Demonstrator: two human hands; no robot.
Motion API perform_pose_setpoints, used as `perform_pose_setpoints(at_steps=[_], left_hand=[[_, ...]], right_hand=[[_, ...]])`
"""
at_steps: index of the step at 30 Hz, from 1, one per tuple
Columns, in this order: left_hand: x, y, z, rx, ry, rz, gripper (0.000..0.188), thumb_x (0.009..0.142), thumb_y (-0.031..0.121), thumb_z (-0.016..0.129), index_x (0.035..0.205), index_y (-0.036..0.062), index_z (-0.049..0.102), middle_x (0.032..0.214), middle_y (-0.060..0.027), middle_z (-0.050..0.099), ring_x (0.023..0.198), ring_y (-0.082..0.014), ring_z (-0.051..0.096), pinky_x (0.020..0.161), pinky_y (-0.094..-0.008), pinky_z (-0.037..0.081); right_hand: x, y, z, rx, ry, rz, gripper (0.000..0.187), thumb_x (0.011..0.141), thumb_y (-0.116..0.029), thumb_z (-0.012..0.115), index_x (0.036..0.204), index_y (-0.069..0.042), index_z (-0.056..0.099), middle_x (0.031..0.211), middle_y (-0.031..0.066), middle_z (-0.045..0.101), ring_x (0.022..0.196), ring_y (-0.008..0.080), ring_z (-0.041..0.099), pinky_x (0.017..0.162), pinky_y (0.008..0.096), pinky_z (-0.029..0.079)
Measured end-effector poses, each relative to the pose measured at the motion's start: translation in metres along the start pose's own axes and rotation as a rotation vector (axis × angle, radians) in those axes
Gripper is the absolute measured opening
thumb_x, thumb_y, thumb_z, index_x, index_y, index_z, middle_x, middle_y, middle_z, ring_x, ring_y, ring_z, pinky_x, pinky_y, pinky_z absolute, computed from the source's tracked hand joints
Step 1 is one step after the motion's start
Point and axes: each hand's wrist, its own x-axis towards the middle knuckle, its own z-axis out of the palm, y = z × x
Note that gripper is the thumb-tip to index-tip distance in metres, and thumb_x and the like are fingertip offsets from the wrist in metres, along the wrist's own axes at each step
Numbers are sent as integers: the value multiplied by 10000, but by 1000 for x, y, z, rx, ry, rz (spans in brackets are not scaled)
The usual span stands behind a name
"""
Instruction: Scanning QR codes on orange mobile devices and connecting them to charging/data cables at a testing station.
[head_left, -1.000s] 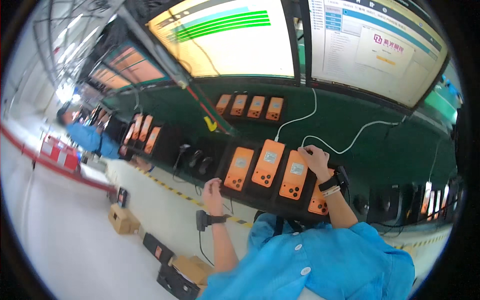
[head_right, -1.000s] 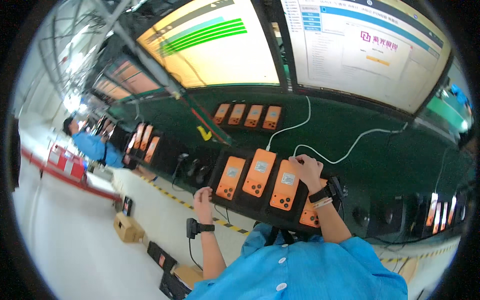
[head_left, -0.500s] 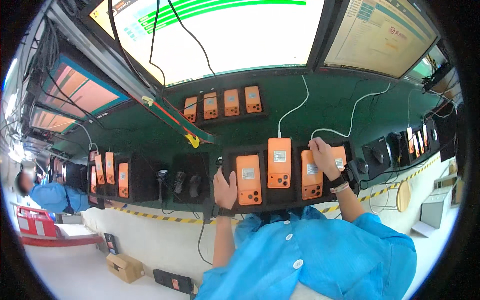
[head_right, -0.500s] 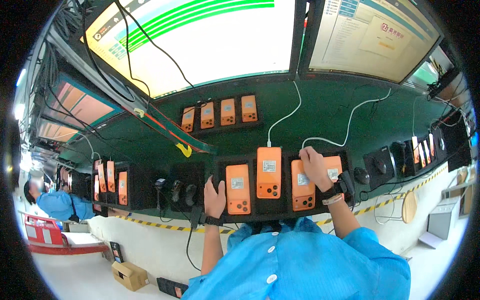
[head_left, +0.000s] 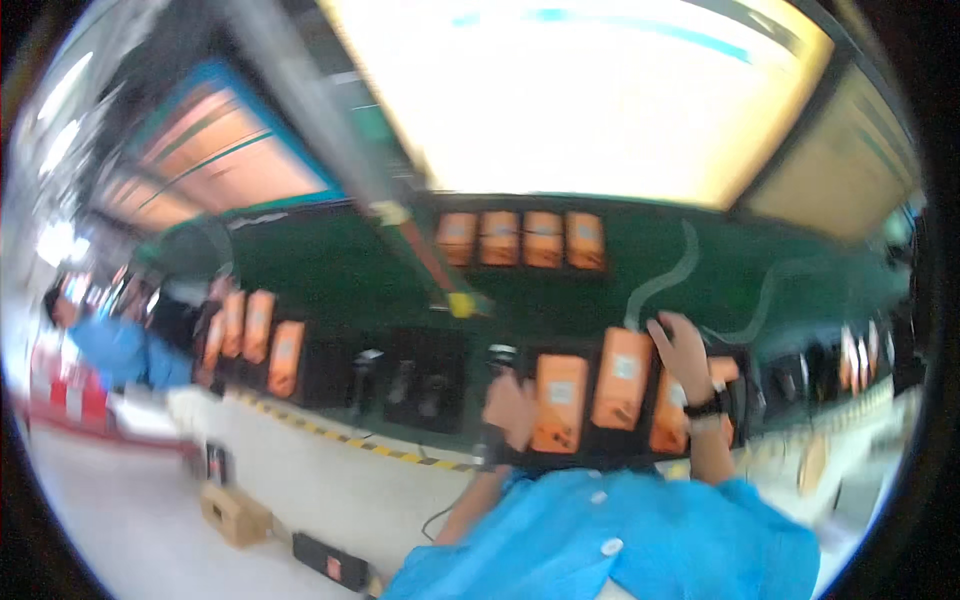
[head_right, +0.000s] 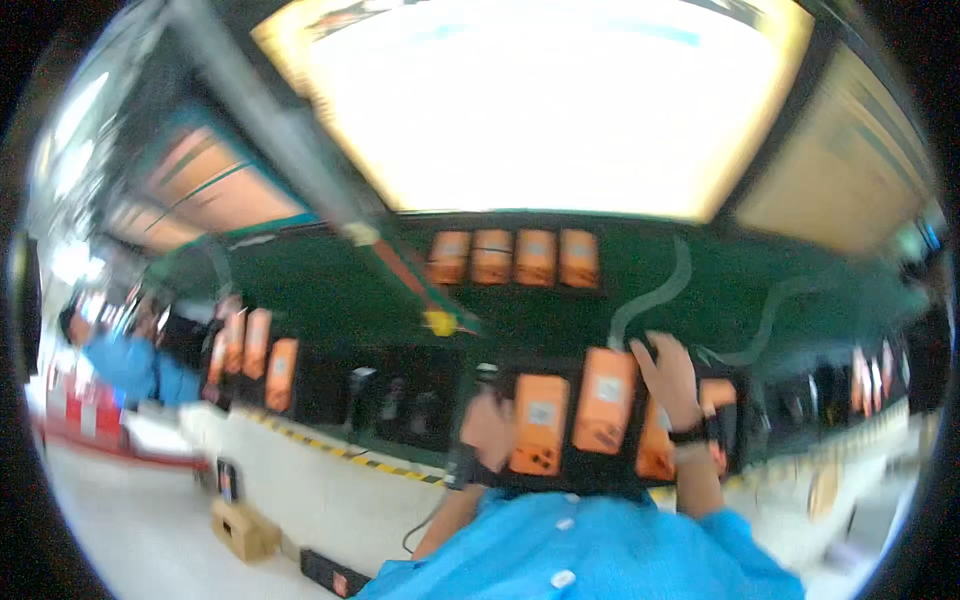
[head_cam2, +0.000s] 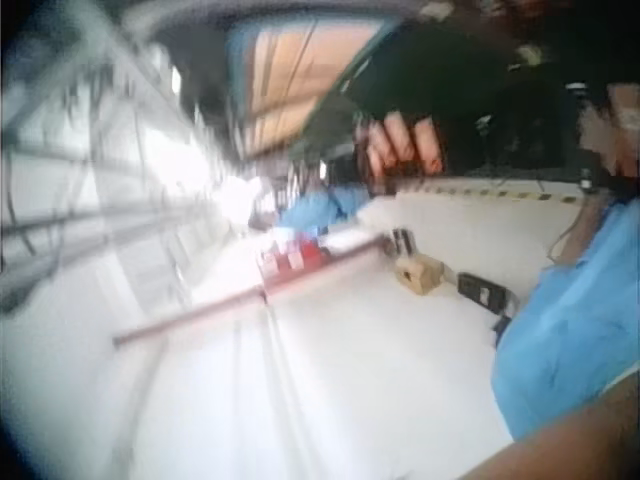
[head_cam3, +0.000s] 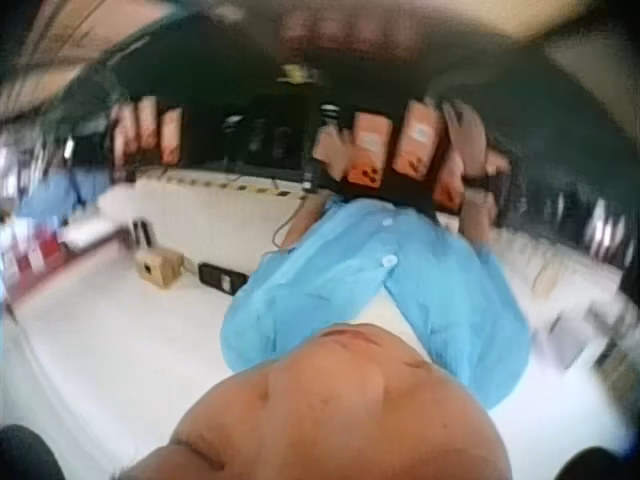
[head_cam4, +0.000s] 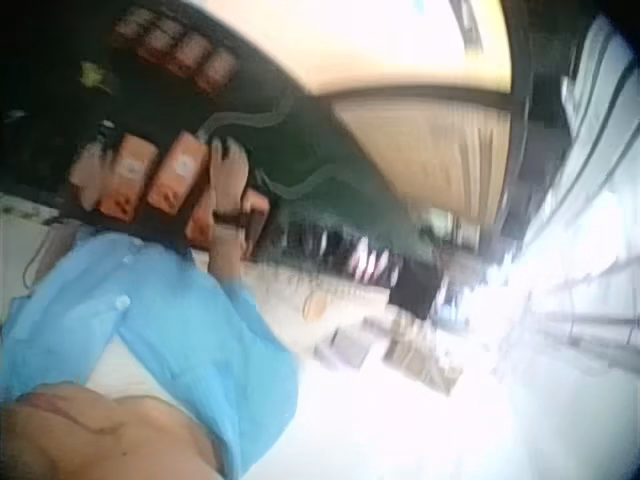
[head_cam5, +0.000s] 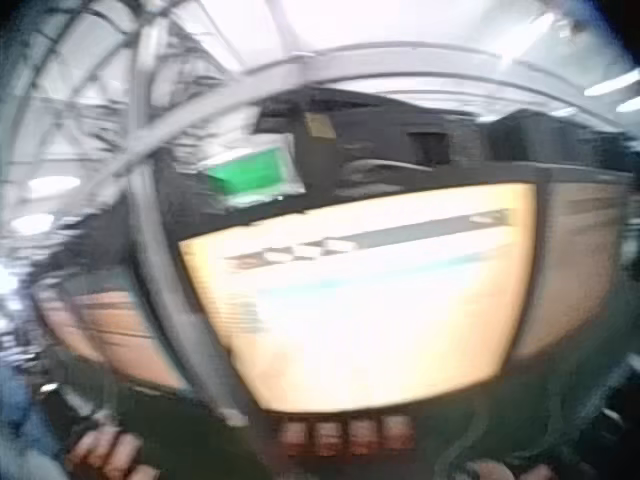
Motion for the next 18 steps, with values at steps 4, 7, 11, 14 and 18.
perform_pose_setpoints(at_steps=[4, 7, 11, 14, 18], left_hand=[[8, -10, 10, -207, 48, 1, 282, 913, 277, 556, 957, 0, 581, 880, -259, 624, 821, -440, 617, 706, -509, 499], [7, -12, 30, -131, 179, 91, 294, 926, 266, 542, 1002, -17, 518, 900, -225, 591, 853, -400, 583, 722, -487, 490], [10, -13, 50, -160, 341, 114, 292, 916, 254, 553, 1015, -17, 505, 932, -225, 575, 907, -382, 569, 737, -479, 487], [10, -15, 59, -179, 422, 144, 314, 898, 256, 576, 1026, -21, 502, 932, -224, 569, 905, -380, 564, 746, -477, 484], [12, -22, 69, -246, 416, 136, 344, 861, 238, 619, 1046, -22, 490, 974, -223, 554, 910, -384, 553, 771, -486, 465]], right_hand=[[12, -19, 45, 297, -281, 91, 329, 953, -279, 545, 937, 38, 631, 731, 175, 597, 651, 189, 532, 630, 348, 440], [22, -8, 52, 342, -260, 82, 441, 956, -261, 552, 652, 30, 421, 573, 30, 355, 582, 101, 330, 509, 350, 271], [32, 12, 51, 401, -385, 121, 415, 977, -230, 538, 648, -44, 367, 632, -50, 306, 598, 70, 299, 511, 314, 237], [36, 20, 52, 474, -461, 127, 420, 977, -245, 543, 643, -42, 388, 623, -54, 315, 597, 72, 305, 520, 309, 254], [40, 22, 62, 527, -451, 176, 391, 975, -264, 551, 687, -21, 447, 636, -20, 406, 596, 97, 358, 539, 329, 298]])
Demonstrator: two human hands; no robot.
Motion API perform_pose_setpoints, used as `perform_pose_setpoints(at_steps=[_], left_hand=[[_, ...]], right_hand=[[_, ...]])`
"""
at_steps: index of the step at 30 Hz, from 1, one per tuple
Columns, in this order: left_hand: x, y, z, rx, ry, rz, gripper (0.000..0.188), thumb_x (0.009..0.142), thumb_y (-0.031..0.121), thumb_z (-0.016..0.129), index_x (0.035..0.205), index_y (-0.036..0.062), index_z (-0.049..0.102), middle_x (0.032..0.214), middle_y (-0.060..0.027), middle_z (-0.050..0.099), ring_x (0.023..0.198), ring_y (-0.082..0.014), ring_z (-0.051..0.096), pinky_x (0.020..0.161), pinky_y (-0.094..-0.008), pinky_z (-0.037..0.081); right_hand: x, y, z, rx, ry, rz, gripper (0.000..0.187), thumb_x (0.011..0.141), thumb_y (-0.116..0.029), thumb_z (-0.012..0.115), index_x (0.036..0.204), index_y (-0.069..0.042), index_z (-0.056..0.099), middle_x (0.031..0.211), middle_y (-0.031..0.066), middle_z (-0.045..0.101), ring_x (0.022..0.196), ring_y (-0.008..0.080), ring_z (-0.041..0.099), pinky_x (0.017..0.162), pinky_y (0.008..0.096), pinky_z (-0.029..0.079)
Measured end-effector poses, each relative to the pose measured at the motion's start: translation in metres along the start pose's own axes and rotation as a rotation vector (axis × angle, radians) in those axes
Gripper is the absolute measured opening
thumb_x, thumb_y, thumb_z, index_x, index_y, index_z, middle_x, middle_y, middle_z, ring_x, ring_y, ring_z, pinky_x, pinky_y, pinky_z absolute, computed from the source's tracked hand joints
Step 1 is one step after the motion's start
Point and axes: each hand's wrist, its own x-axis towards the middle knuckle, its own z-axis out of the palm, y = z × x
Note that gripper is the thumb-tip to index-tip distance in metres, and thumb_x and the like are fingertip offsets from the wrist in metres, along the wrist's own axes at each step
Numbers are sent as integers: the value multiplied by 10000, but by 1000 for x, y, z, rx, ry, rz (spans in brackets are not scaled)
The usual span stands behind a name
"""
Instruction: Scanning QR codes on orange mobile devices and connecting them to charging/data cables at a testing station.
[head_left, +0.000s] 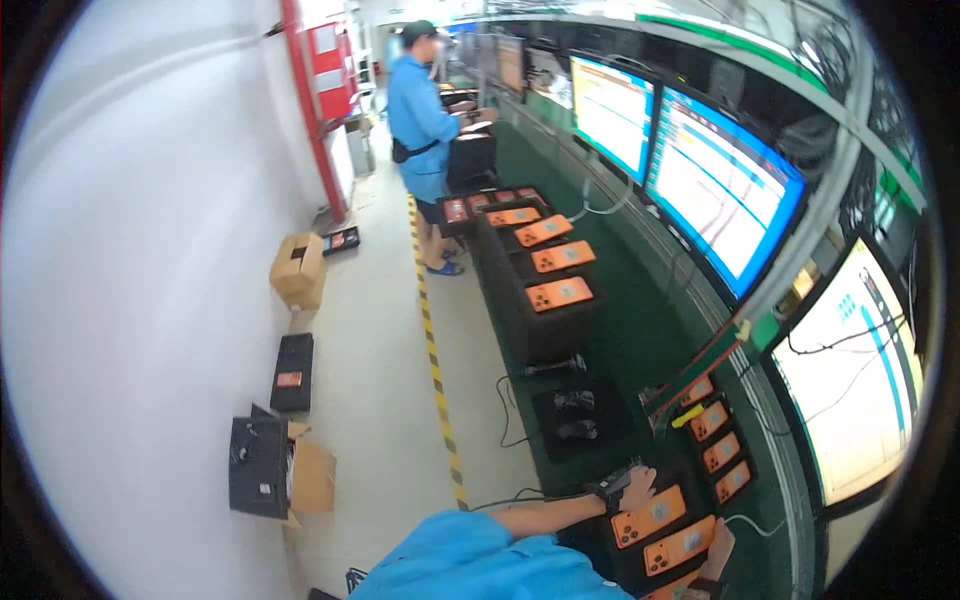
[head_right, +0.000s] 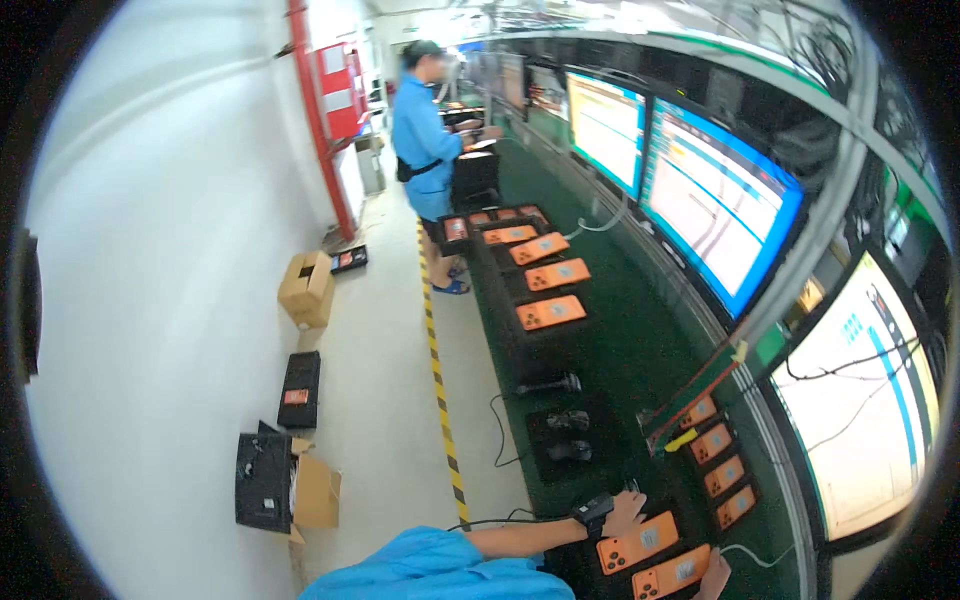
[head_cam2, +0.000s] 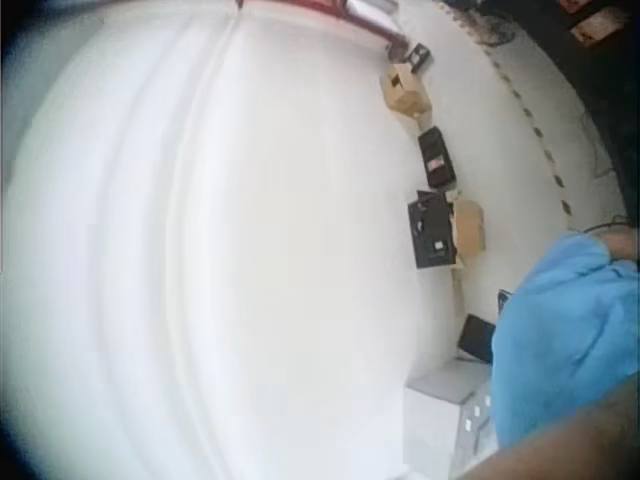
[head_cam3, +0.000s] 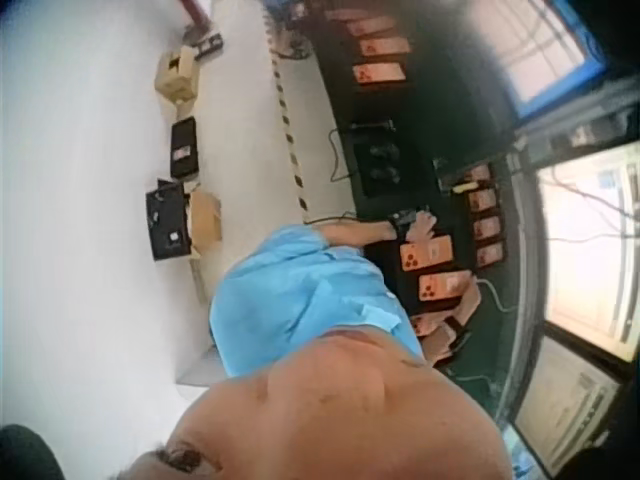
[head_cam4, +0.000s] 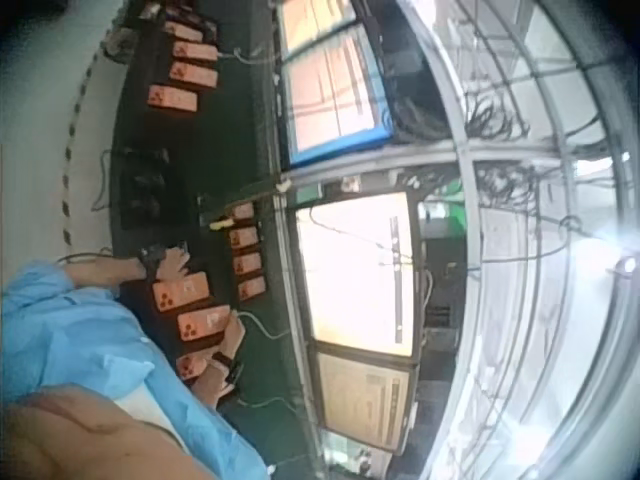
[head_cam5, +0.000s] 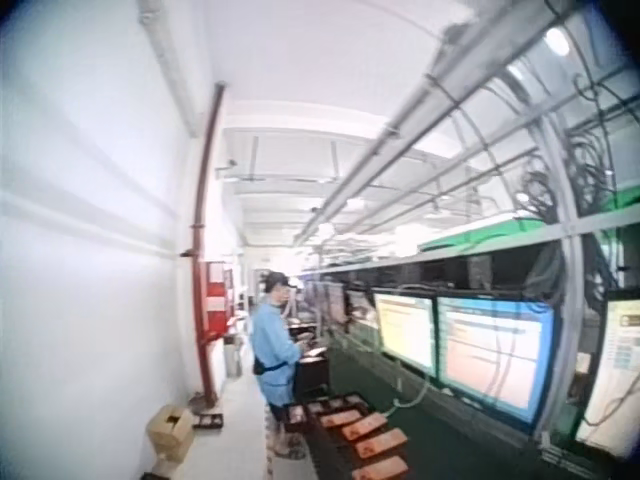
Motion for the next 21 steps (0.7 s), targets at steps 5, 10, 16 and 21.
perform_pose_setpoints(at_steps=[5, 10, 16, 21], left_hand=[[-5, -1, 3, -23, -96, -48, 405, 850, 195, 619, 1145, -25, 449, 1021, -228, 533, 938, -392, 534, 781, -499, 444], [-5, 2, -5, -52, -207, -100, 399, 854, 177, 605, 1141, -43, 439, 1006, -239, 559, 940, -414, 543, 771, -508, 450], [-11, 2, -2, 26, -87, -29, 391, 881, 217, 578, 1133, -50, 442, 1030, -241, 564, 950, -402, 557, 759, -491, 482], [-14, 11, -21, 61, -8, 33, 339, 887, 238, 573, 1058, -42, 490, 1006, -240, 588, 885, -397, 583, 758, -479, 496]], right_hand=[[-3, -12, 2, 45, 292, 54, 382, 985, -273, 523, 707, -20, 453, 640, 22, 412, 585, 153, 387, 560, 353, 325], [-7, -18, 11, -79, 243, -25, 396, 1006, -270, 468, 691, -42, 396, 613, 30, 276, 550, 160, 312, 572, 367, 311], [4, 10, 20, -111, 290, -179, 367, 1036, -300, 417, 809, -17, 474, 638, 46, 338, 558, 169, 340, 563, 342, 306], [6, -43, 12, 134, 221, -279, 322, 989, -210, 483, 725, -25, 487, 635, 10, 400, 584, 116, 388, 516, 329, 345]])
